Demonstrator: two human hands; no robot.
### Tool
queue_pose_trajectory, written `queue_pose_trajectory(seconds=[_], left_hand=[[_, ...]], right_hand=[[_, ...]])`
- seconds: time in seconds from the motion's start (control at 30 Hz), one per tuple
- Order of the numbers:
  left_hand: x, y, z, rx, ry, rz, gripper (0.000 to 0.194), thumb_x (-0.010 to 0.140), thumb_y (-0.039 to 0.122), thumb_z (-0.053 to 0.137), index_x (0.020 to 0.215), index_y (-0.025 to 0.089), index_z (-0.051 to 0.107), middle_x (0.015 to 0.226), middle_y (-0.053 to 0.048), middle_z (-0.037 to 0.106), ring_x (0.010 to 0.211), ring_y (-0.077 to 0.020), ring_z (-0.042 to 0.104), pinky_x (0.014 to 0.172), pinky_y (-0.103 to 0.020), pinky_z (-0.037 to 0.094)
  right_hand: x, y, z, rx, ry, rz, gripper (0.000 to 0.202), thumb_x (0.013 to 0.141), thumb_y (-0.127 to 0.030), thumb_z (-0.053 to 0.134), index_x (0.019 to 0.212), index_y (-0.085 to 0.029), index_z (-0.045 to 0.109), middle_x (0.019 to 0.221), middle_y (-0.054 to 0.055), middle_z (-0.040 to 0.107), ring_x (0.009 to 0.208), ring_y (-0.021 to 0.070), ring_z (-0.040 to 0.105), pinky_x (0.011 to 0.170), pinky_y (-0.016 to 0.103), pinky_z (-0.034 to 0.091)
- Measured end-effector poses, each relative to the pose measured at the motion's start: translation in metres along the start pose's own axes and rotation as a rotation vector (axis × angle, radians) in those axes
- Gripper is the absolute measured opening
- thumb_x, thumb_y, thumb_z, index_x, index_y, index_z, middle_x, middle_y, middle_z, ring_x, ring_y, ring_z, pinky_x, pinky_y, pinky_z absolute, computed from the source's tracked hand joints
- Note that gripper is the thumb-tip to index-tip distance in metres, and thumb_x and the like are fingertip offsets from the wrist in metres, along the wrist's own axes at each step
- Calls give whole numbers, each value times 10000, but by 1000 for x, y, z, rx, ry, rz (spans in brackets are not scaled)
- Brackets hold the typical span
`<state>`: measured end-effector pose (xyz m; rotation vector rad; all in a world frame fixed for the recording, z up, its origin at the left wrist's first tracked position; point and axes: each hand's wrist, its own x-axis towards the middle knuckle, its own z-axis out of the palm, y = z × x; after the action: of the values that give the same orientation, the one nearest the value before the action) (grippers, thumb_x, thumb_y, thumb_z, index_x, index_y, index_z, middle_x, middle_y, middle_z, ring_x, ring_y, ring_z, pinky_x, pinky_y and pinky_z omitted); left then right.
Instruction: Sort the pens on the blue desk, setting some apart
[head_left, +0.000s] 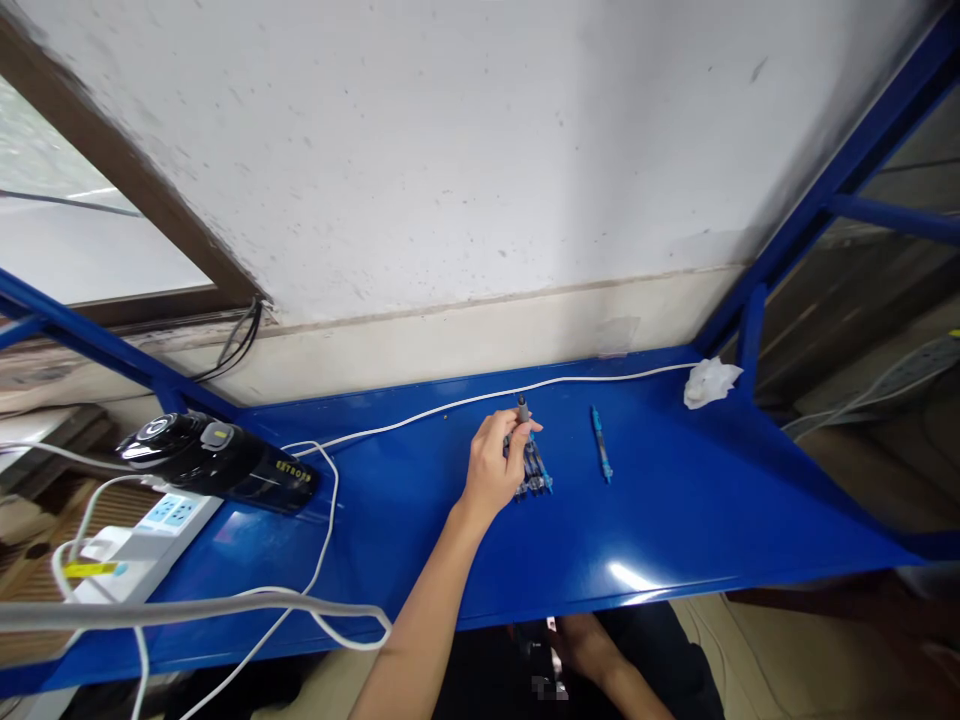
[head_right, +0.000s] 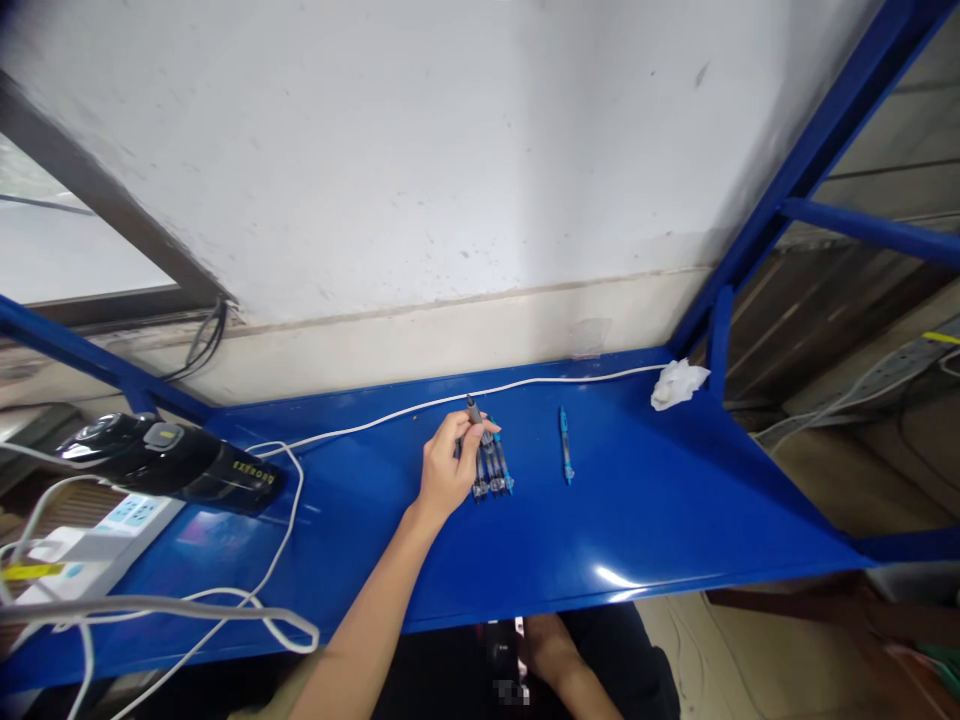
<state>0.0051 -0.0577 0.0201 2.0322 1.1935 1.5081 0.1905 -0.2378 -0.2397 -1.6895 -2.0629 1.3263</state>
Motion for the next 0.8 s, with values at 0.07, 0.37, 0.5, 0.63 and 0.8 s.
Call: queue_pose_trajectory(seconds=[0.07, 0.37, 0.5, 0.63, 0.8], left_hand=[[0, 1, 0, -48, -7, -63, 139, 1095, 282, 527, 1123, 237, 656, 1066, -81, 832, 1043, -225, 764, 949, -375, 564], [-1, -8, 4, -33, 33, -108, 164, 1024, 378, 676, 1001, 219, 645, 943, -53, 751, 890, -192, 717, 851, -319, 544], [2, -7, 4, 12, 49, 30, 118, 1038, 317, 652, 992, 210, 673, 944, -51, 724, 878, -183, 664, 847, -330, 535], [6, -3, 5, -59, 64, 30, 111, 1039, 287, 645, 1000, 206, 710, 1027, -87, 750, 996, -218, 690, 913, -381, 550], [9, 1, 4, -427, -26, -290, 199, 1015, 384, 685, 1046, 191, 722, 1090, -113, 786, 927, -214, 743, 877, -374, 592]], right_hand=[[-1, -1, -3, 37, -20, -37, 415, 867, -235, 621, 1245, -232, 791, 1263, 134, 802, 1310, 384, 670, 1167, 500, 473], [-2, 5, 0, 46, -20, -114, 361, 854, -200, 601, 1145, -203, 815, 1186, 152, 815, 1231, 381, 709, 1145, 506, 477], [-3, -1, -1, 31, -39, -50, 370, 821, -173, 643, 1145, -238, 810, 1155, 114, 823, 1221, 378, 713, 1172, 515, 451], [-6, -12, -8, 41, -44, -20, 396, 821, -171, 647, 1182, -233, 799, 1186, 121, 811, 1230, 367, 706, 1182, 493, 440], [-21, -30, -36, 140, 27, -69, 377, 941, -315, 593, 1263, -214, 760, 1264, 158, 777, 1247, 366, 687, 1172, 483, 450]])
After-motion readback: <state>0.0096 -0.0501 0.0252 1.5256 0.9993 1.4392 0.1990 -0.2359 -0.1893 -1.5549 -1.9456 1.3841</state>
